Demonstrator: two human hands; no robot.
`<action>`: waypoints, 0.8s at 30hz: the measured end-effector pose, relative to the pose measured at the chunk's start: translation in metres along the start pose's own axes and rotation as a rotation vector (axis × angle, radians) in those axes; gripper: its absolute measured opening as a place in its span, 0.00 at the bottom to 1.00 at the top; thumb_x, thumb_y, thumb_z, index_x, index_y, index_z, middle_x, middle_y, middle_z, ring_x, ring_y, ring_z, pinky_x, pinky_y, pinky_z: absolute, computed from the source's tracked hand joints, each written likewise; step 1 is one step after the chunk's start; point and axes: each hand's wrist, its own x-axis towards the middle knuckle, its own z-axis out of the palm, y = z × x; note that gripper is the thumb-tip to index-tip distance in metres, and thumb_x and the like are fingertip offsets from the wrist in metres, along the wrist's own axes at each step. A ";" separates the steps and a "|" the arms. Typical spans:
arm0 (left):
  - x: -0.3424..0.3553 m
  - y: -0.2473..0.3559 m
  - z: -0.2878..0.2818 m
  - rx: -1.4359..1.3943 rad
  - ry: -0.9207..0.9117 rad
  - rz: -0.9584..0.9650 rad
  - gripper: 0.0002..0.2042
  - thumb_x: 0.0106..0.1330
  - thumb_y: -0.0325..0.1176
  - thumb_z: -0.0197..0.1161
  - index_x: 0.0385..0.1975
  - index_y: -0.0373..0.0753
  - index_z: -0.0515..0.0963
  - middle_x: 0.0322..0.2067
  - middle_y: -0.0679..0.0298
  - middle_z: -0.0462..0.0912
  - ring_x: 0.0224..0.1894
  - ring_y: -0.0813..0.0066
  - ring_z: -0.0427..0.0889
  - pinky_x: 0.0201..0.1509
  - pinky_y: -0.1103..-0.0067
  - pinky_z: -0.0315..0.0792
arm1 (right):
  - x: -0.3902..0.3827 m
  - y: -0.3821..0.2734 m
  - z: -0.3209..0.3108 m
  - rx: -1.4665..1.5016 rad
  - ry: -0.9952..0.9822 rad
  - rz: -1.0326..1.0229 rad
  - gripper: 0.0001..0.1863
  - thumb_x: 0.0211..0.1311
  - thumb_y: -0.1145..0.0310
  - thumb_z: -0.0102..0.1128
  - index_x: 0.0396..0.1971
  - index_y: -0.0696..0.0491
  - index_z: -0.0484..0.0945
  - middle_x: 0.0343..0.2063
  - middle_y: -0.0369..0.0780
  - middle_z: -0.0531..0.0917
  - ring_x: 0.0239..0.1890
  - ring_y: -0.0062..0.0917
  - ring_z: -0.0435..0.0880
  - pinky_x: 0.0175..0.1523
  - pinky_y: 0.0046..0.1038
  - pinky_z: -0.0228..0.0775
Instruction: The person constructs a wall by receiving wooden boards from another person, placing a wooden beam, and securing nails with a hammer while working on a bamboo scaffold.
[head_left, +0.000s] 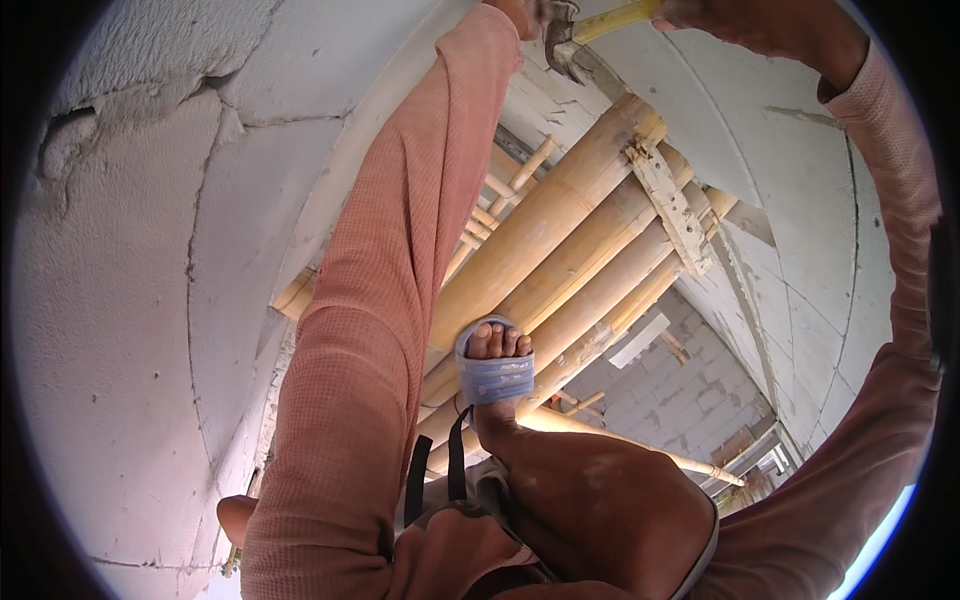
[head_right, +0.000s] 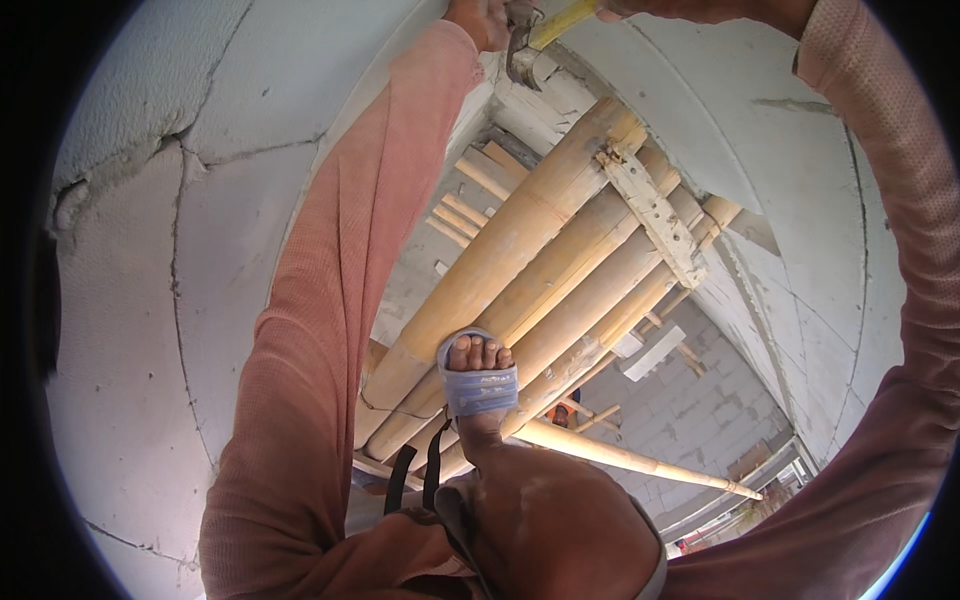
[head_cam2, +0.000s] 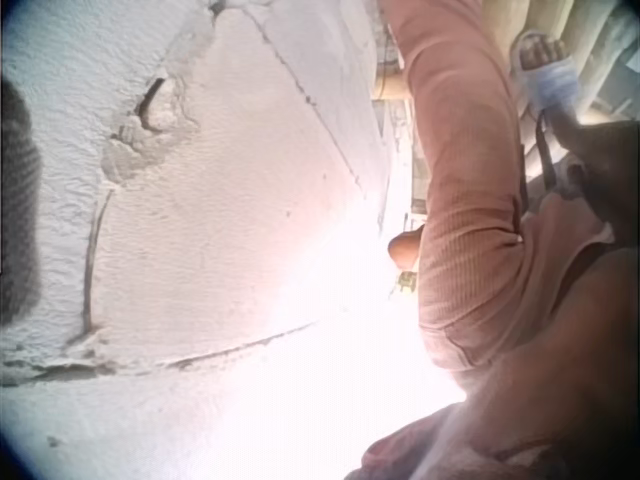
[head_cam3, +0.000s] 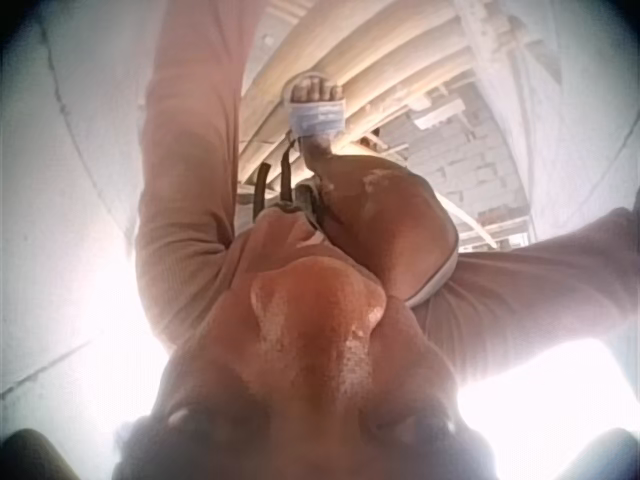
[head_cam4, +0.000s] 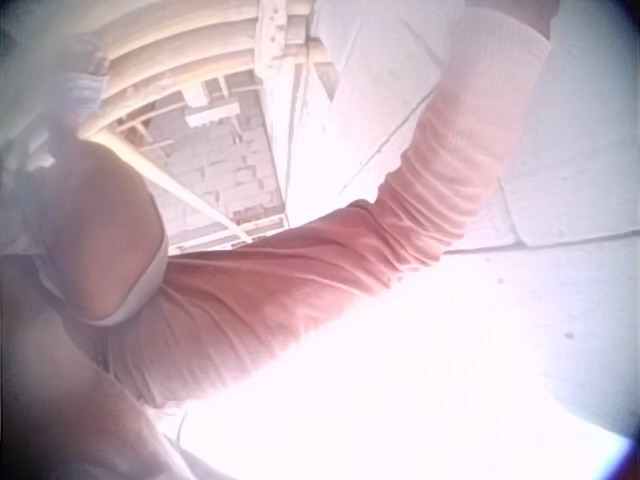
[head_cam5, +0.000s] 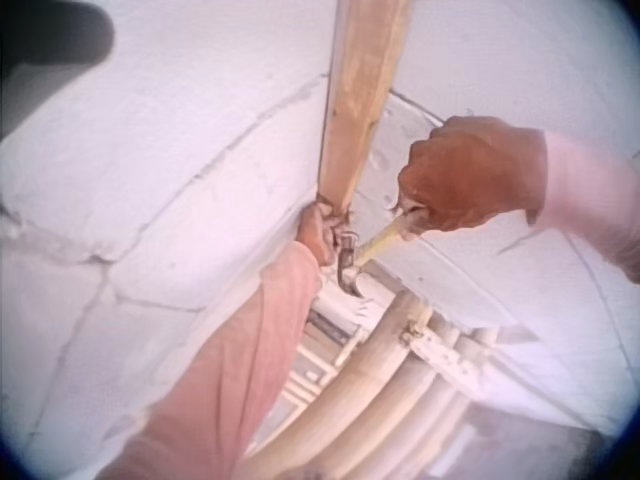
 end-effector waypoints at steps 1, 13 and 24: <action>-0.001 0.004 -0.004 0.008 -0.016 -0.083 0.15 0.65 0.42 0.46 0.37 0.41 0.78 0.28 0.61 0.83 0.19 0.72 0.70 0.22 0.76 0.61 | 0.000 0.001 0.001 0.003 0.003 -0.002 0.18 0.68 0.56 0.60 0.45 0.56 0.83 0.28 0.40 0.83 0.28 0.31 0.82 0.36 0.34 0.73; -0.004 0.002 -0.006 0.028 -0.071 -0.086 0.15 0.65 0.41 0.46 0.37 0.38 0.78 0.29 0.57 0.82 0.23 0.68 0.73 0.25 0.71 0.68 | -0.001 -0.002 0.010 0.015 0.028 0.011 0.21 0.71 0.52 0.56 0.44 0.57 0.83 0.26 0.39 0.83 0.25 0.30 0.81 0.34 0.34 0.72; 0.007 0.000 -0.009 -0.043 -0.069 -0.110 0.17 0.66 0.43 0.45 0.40 0.38 0.77 0.29 0.56 0.82 0.26 0.64 0.78 0.27 0.66 0.73 | -0.008 -0.001 0.026 0.000 0.086 0.091 0.25 0.74 0.48 0.53 0.43 0.58 0.82 0.24 0.38 0.83 0.23 0.28 0.81 0.32 0.34 0.72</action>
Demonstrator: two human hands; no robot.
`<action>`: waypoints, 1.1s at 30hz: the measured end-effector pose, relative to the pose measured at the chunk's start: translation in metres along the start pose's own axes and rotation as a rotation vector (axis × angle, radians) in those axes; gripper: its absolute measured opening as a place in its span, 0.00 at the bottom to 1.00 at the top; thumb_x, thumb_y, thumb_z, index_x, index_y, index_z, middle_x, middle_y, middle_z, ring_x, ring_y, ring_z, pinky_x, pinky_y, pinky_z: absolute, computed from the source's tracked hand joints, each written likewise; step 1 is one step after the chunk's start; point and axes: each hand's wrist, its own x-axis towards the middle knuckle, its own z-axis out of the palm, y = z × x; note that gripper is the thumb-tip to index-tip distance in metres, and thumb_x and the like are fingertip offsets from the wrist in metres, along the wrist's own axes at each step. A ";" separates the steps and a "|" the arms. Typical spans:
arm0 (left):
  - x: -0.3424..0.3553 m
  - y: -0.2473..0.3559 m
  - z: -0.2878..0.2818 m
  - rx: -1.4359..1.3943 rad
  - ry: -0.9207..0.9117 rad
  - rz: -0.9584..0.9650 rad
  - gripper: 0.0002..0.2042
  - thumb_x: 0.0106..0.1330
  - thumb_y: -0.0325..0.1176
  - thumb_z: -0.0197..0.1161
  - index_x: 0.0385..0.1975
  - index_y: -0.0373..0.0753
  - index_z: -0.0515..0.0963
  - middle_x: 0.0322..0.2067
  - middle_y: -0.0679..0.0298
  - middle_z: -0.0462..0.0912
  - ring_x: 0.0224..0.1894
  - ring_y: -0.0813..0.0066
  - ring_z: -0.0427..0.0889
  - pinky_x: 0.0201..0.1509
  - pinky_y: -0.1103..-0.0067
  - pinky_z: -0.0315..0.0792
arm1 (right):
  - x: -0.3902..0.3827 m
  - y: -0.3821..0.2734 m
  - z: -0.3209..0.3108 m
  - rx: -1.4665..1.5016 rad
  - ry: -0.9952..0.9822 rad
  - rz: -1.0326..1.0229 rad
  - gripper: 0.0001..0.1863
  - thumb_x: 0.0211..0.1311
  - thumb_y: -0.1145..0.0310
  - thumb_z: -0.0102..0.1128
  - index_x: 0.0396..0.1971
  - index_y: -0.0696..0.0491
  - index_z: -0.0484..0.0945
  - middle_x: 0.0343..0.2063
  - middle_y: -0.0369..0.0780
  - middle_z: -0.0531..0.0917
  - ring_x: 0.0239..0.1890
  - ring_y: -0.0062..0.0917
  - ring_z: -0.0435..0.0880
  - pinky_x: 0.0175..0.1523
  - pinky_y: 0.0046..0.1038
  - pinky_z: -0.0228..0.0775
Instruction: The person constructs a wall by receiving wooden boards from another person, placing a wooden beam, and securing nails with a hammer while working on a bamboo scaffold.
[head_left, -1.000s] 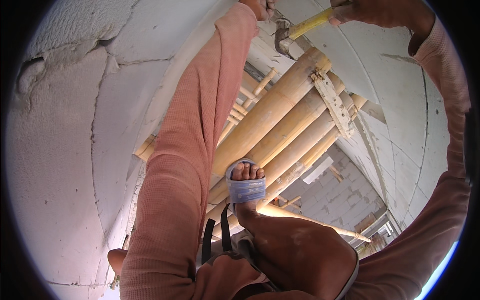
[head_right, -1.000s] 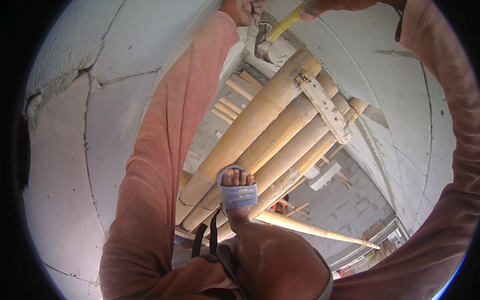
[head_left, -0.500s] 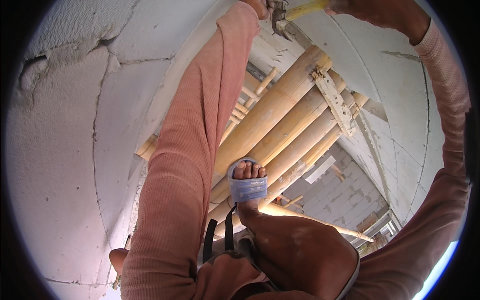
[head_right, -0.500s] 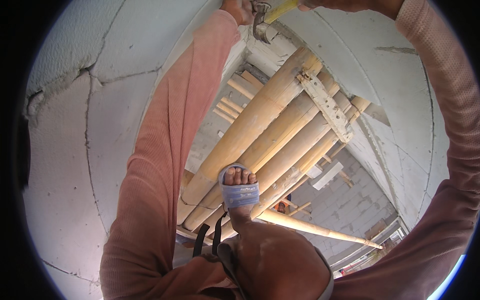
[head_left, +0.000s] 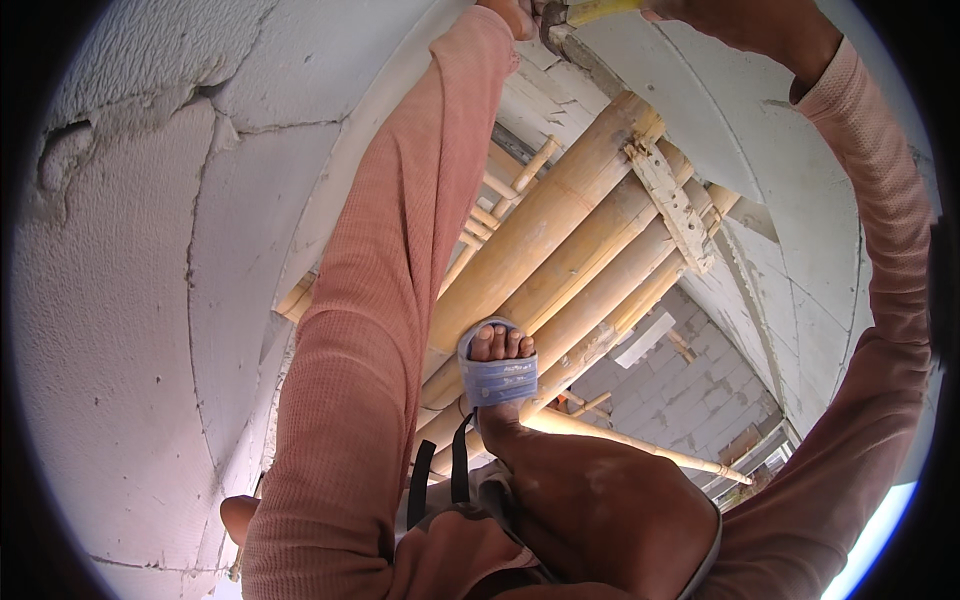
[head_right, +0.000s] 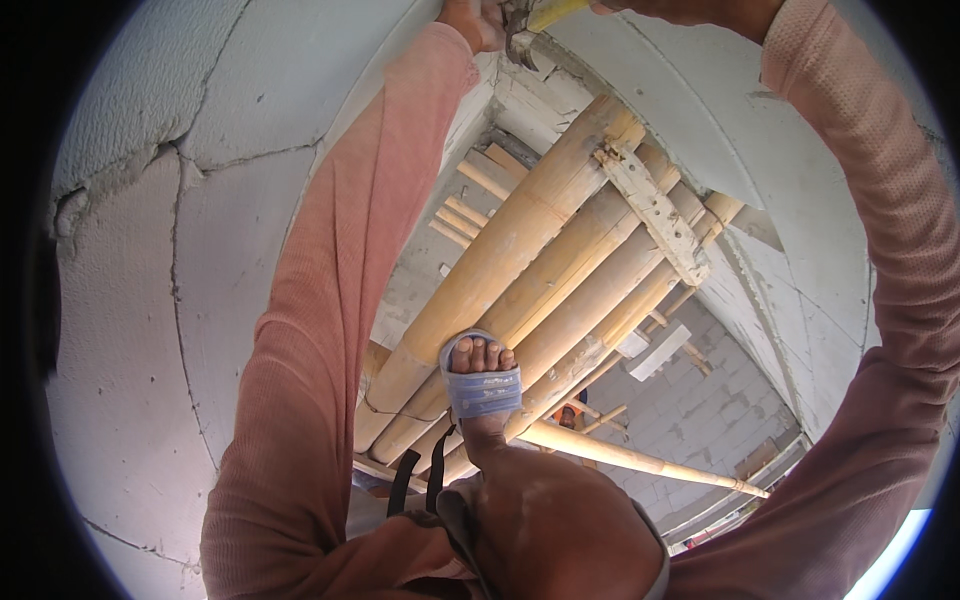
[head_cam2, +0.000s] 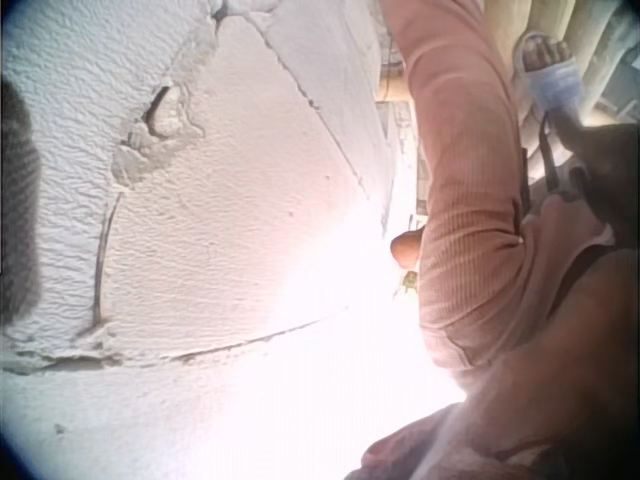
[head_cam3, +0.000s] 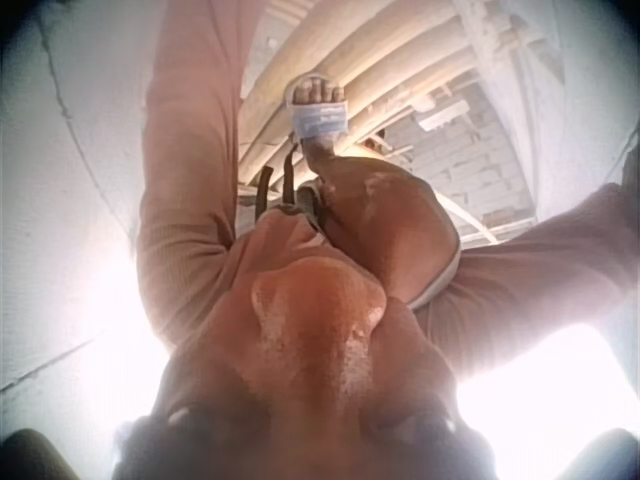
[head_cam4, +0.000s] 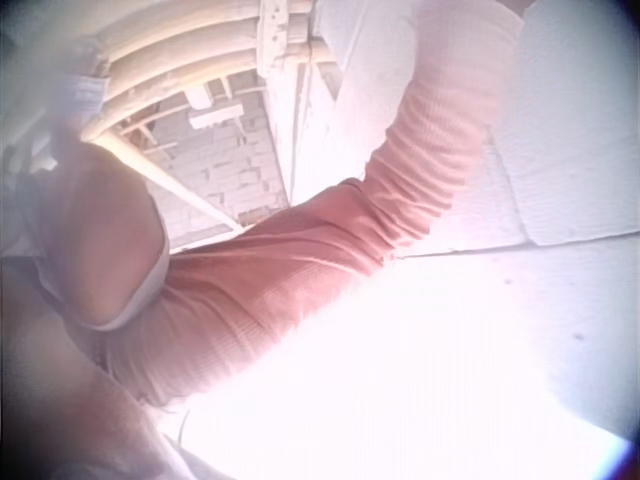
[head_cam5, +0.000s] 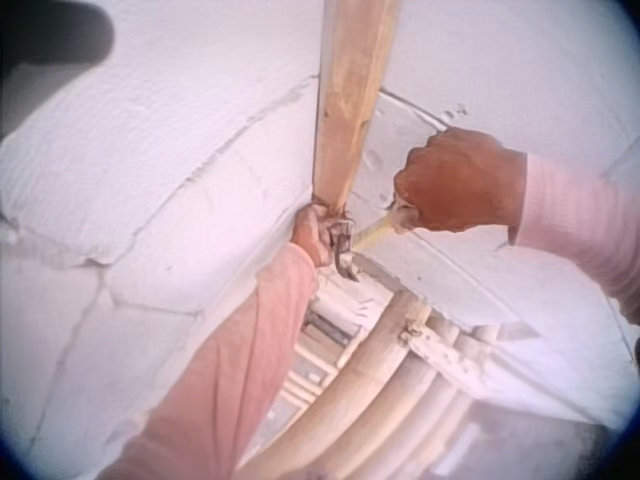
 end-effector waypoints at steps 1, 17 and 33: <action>-0.004 0.002 0.001 0.023 -0.032 -0.017 0.18 0.66 0.43 0.45 0.40 0.37 0.77 0.31 0.57 0.82 0.28 0.63 0.79 0.29 0.67 0.74 | -0.002 0.002 0.003 -0.010 0.023 0.026 0.26 0.74 0.47 0.53 0.43 0.58 0.82 0.24 0.38 0.83 0.23 0.28 0.80 0.32 0.34 0.72; -0.221 -0.067 0.072 -0.342 0.022 0.024 0.26 0.71 0.18 0.43 0.71 0.28 0.53 0.65 0.50 0.68 0.67 0.62 0.71 0.66 0.69 0.72 | -0.061 -0.179 0.148 1.895 0.809 0.803 0.18 0.58 0.58 0.77 0.38 0.54 0.81 0.18 0.25 0.71 0.17 0.08 0.65 0.21 0.19 0.56; -0.323 0.020 0.121 1.229 -0.212 0.171 0.22 0.72 0.41 0.63 0.52 0.26 0.78 0.41 0.57 0.84 0.41 0.74 0.82 0.51 0.76 0.78 | -0.072 -0.149 0.079 1.962 1.044 0.516 0.11 0.68 0.65 0.66 0.43 0.56 0.81 0.26 0.27 0.76 0.22 0.09 0.65 0.27 0.17 0.57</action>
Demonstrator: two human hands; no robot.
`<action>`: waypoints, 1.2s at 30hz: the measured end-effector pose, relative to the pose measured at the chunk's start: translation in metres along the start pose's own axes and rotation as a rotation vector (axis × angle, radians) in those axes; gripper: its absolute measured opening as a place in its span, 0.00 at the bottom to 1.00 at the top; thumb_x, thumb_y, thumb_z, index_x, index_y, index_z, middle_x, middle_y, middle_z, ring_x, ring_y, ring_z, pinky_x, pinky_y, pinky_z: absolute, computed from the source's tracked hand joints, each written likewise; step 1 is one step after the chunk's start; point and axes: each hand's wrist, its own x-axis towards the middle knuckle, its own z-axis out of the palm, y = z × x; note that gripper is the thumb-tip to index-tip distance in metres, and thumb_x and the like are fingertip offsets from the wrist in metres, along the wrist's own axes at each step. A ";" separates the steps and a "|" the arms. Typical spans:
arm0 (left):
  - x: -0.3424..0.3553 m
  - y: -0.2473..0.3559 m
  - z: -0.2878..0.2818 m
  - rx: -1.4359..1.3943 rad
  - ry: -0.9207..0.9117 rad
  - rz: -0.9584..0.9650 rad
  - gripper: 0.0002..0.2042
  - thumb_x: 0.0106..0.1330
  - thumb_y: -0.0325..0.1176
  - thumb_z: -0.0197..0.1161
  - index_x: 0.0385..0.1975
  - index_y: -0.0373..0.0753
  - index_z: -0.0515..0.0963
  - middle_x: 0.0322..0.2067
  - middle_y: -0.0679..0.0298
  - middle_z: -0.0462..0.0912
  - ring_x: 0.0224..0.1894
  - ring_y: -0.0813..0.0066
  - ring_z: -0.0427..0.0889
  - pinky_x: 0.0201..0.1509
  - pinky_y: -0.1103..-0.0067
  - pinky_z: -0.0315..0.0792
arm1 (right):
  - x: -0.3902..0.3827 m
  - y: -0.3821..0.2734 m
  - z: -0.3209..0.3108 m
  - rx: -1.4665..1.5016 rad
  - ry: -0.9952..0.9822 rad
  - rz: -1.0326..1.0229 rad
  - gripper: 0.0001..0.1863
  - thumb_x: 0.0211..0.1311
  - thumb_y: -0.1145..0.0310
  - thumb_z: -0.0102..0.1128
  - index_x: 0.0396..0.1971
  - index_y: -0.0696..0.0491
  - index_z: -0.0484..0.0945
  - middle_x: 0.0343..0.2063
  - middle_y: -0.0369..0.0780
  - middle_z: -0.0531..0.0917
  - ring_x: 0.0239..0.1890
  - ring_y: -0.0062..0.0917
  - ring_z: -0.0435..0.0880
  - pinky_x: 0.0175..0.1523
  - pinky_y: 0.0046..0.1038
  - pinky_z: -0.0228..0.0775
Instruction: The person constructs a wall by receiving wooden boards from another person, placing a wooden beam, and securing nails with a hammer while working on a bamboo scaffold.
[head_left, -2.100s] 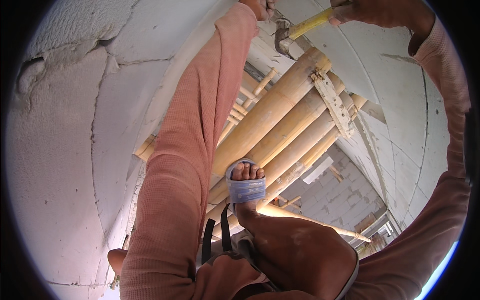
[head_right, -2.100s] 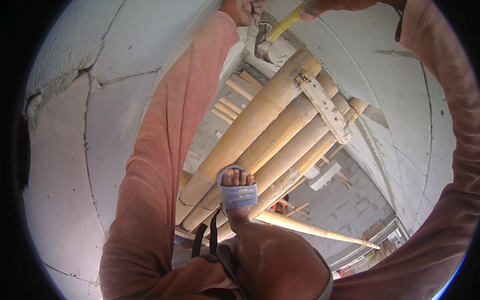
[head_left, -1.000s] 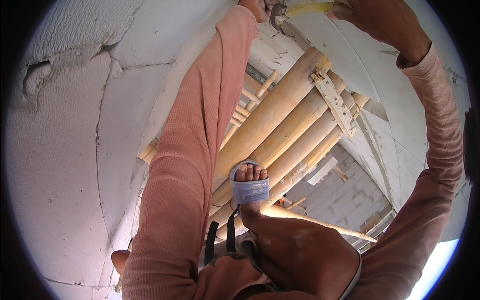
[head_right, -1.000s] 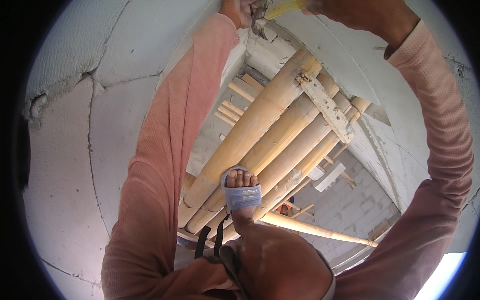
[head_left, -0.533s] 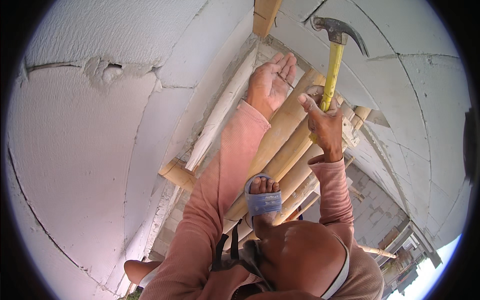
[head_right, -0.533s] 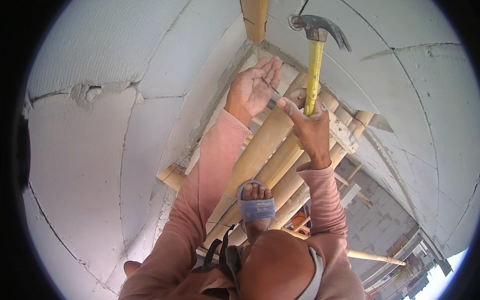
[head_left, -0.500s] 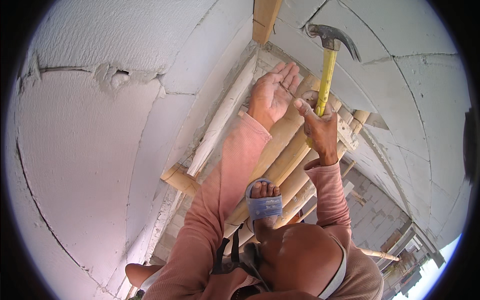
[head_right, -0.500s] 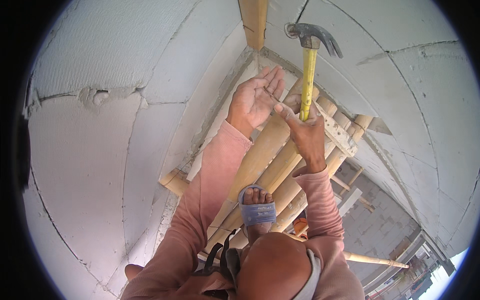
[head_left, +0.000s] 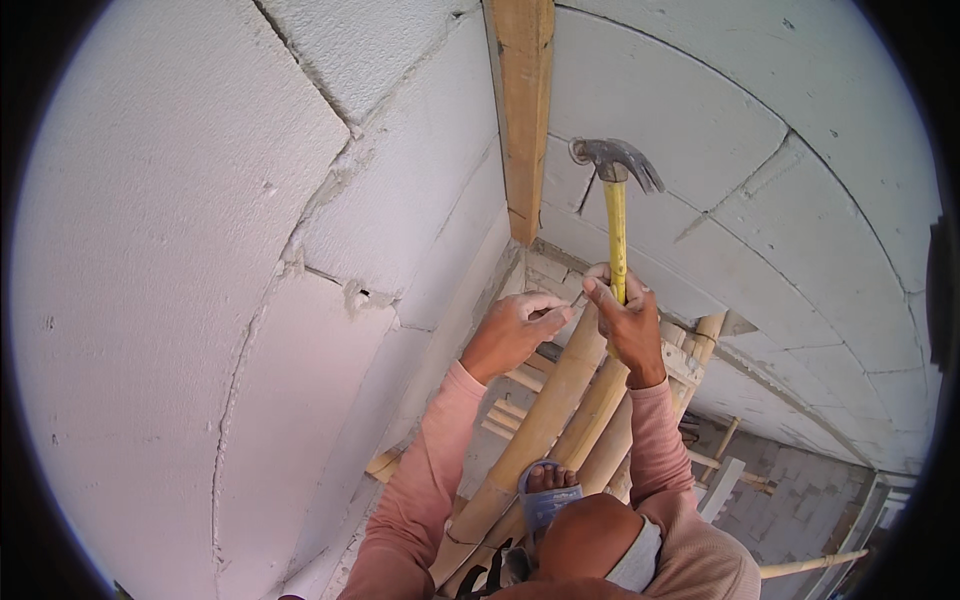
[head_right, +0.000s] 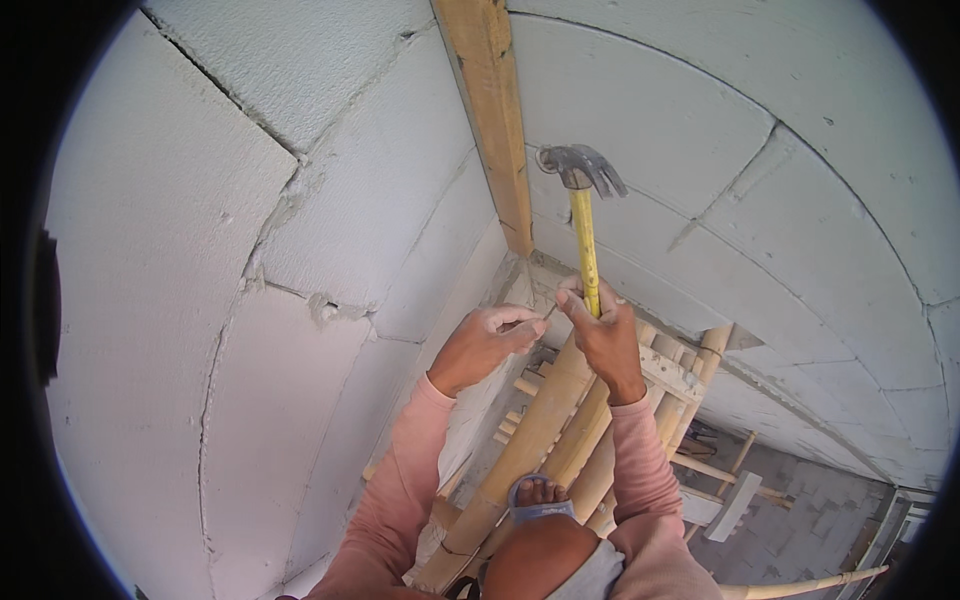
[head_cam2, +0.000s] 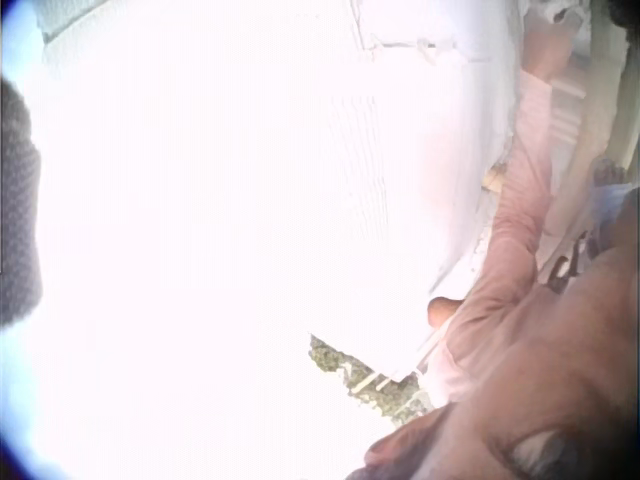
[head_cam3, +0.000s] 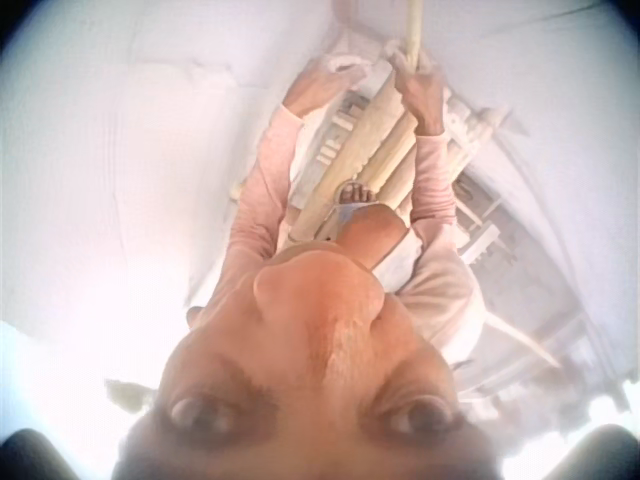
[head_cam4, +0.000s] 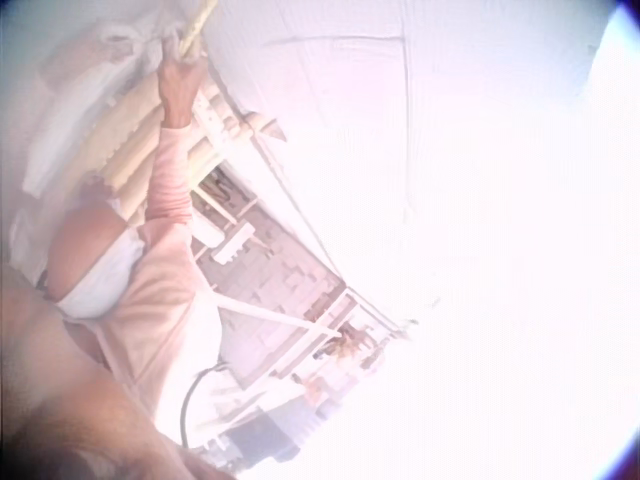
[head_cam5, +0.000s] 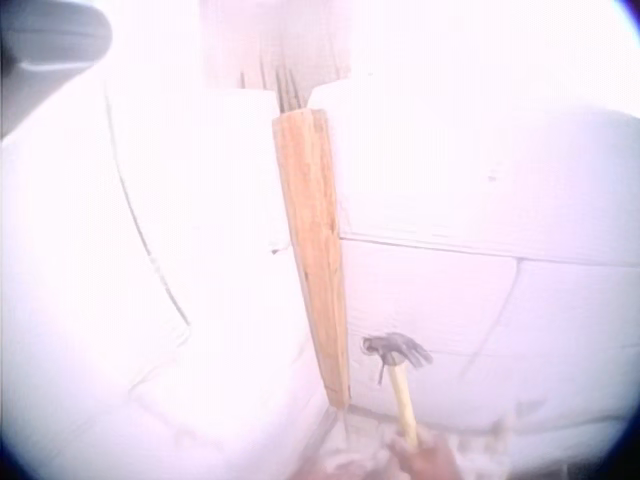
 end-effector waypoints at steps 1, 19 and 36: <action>0.001 0.003 -0.002 -0.029 -0.071 -0.009 0.21 0.71 0.41 0.64 0.49 0.25 0.80 0.37 0.60 0.85 0.36 0.77 0.82 0.48 0.78 0.78 | 0.003 -0.004 0.001 0.005 0.001 -0.015 0.11 0.68 0.65 0.66 0.43 0.56 0.81 0.26 0.27 0.76 0.22 0.09 0.65 0.27 0.17 0.57; 0.108 0.145 -0.049 -1.039 -0.110 0.267 0.09 0.73 0.29 0.62 0.48 0.33 0.78 0.40 0.65 0.84 0.43 0.74 0.83 0.45 0.81 0.83 | -0.056 -0.013 -0.009 0.068 0.166 -0.384 0.18 0.75 0.60 0.57 0.52 0.59 0.78 0.21 0.28 0.69 0.22 0.10 0.65 0.26 0.18 0.55; 0.130 0.155 -0.063 -1.000 -0.111 0.342 0.12 0.73 0.28 0.58 0.52 0.28 0.75 0.51 0.51 0.84 0.60 0.59 0.80 0.64 0.63 0.77 | 0.039 0.005 0.038 -0.611 0.417 -1.213 0.16 0.61 0.77 0.61 0.49 0.60 0.75 0.37 0.50 0.82 0.31 0.43 0.84 0.32 0.37 0.76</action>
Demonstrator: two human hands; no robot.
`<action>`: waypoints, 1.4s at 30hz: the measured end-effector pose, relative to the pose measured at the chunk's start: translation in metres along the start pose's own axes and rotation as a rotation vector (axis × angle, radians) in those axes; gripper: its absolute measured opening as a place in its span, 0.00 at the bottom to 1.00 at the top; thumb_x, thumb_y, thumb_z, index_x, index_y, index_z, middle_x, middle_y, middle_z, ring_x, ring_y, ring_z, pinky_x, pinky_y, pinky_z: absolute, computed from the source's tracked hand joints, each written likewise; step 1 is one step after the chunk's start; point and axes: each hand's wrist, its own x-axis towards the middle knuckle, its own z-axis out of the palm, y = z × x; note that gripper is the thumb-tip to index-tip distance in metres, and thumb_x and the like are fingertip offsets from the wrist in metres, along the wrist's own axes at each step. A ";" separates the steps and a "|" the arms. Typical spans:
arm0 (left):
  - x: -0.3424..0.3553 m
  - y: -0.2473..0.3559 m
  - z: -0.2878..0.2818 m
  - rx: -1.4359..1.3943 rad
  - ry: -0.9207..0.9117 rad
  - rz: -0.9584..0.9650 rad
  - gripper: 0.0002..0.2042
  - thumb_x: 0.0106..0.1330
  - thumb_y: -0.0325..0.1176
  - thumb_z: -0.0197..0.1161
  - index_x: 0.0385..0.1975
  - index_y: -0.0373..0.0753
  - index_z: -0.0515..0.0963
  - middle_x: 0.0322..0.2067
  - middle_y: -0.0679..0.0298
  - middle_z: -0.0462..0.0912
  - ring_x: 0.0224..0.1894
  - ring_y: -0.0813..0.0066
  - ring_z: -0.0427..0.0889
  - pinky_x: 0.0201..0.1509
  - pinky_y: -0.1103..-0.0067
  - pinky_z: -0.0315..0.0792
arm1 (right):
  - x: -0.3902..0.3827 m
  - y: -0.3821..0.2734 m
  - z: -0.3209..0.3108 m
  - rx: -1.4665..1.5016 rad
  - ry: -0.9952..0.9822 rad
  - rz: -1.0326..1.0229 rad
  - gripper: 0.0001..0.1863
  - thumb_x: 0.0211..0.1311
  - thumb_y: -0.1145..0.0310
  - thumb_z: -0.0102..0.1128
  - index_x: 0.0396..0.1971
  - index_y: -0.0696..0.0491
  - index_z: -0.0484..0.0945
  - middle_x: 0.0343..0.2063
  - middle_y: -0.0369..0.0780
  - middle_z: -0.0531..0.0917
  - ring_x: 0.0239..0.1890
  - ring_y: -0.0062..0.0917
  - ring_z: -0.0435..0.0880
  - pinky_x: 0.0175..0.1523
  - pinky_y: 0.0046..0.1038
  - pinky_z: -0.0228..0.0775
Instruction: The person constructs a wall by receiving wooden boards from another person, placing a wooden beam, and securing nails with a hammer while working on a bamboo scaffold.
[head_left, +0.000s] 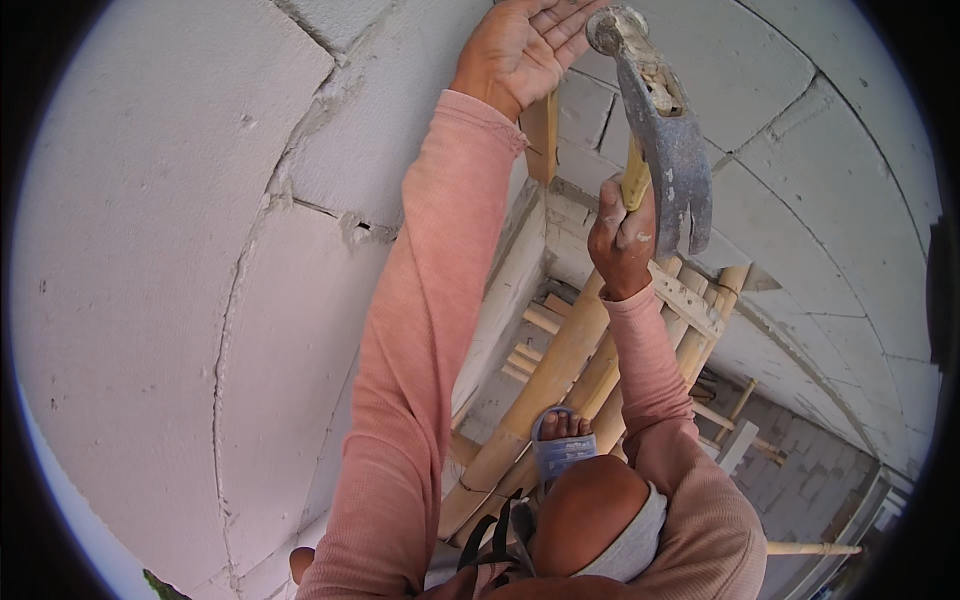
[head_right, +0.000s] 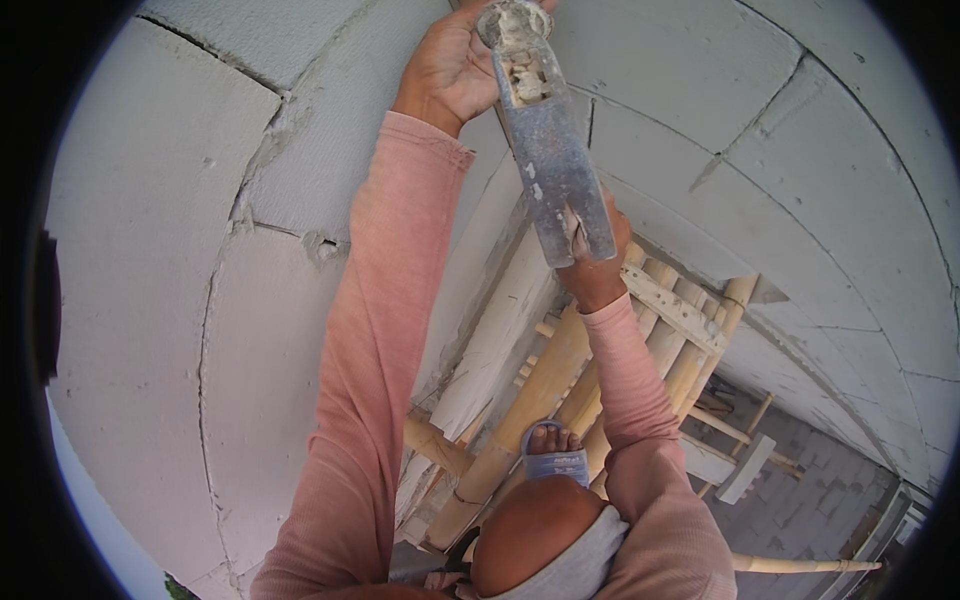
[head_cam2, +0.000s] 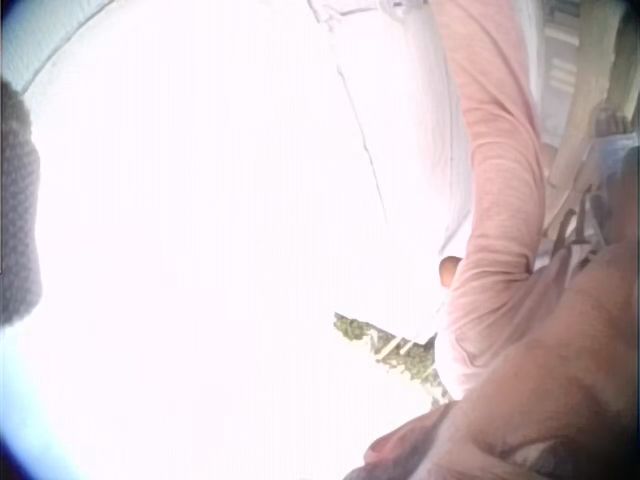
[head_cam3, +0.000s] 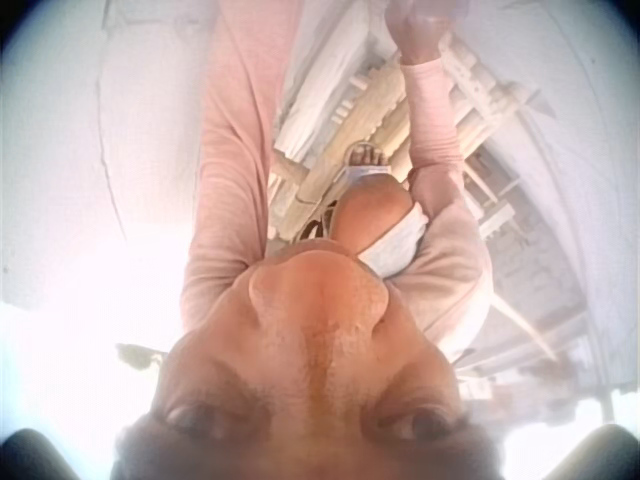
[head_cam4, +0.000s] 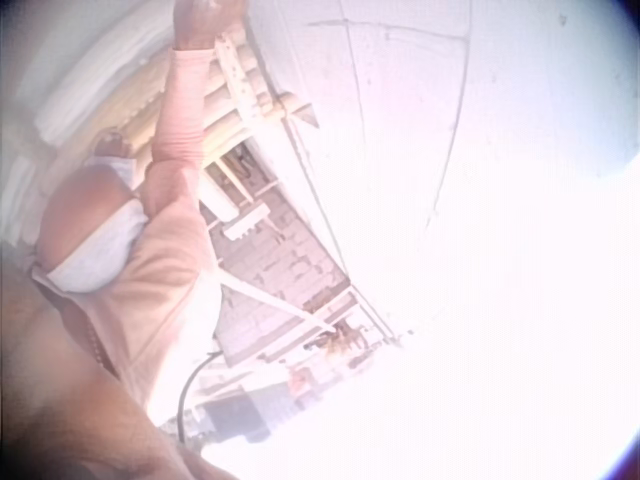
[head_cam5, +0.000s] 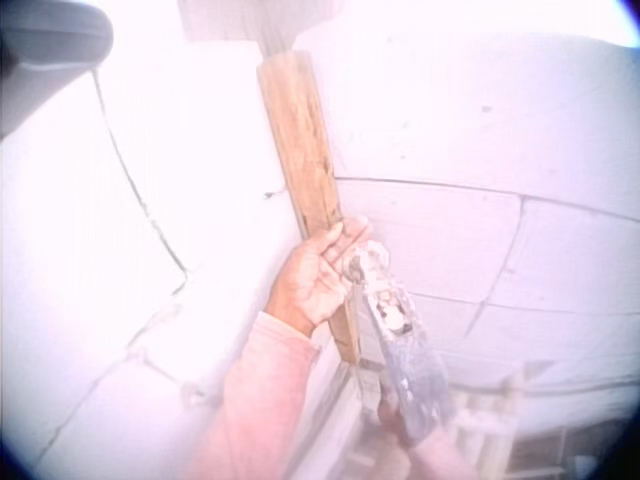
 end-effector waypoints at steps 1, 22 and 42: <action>0.000 -0.002 0.002 -0.005 0.000 -0.003 0.12 0.73 0.28 0.58 0.52 0.28 0.75 0.51 0.51 0.84 0.60 0.59 0.80 0.64 0.63 0.77 | -0.004 0.005 0.007 0.012 0.025 0.039 0.10 0.67 0.75 0.58 0.45 0.60 0.75 0.33 0.49 0.82 0.29 0.42 0.82 0.34 0.36 0.74; 0.011 0.005 -0.008 0.031 -0.012 -0.042 0.14 0.73 0.32 0.58 0.51 0.29 0.78 0.50 0.55 0.86 0.51 0.67 0.84 0.60 0.70 0.78 | 0.005 0.042 0.041 -0.044 0.014 0.190 0.11 0.64 0.71 0.65 0.42 0.57 0.75 0.27 0.45 0.82 0.23 0.41 0.82 0.26 0.36 0.72; 0.006 0.009 -0.001 0.001 0.047 -0.072 0.23 0.70 0.39 0.44 0.53 0.26 0.76 0.51 0.50 0.85 0.51 0.60 0.83 0.59 0.68 0.75 | 0.009 0.042 0.033 -0.049 0.021 0.258 0.08 0.68 0.70 0.62 0.37 0.56 0.73 0.22 0.47 0.81 0.23 0.42 0.84 0.27 0.36 0.74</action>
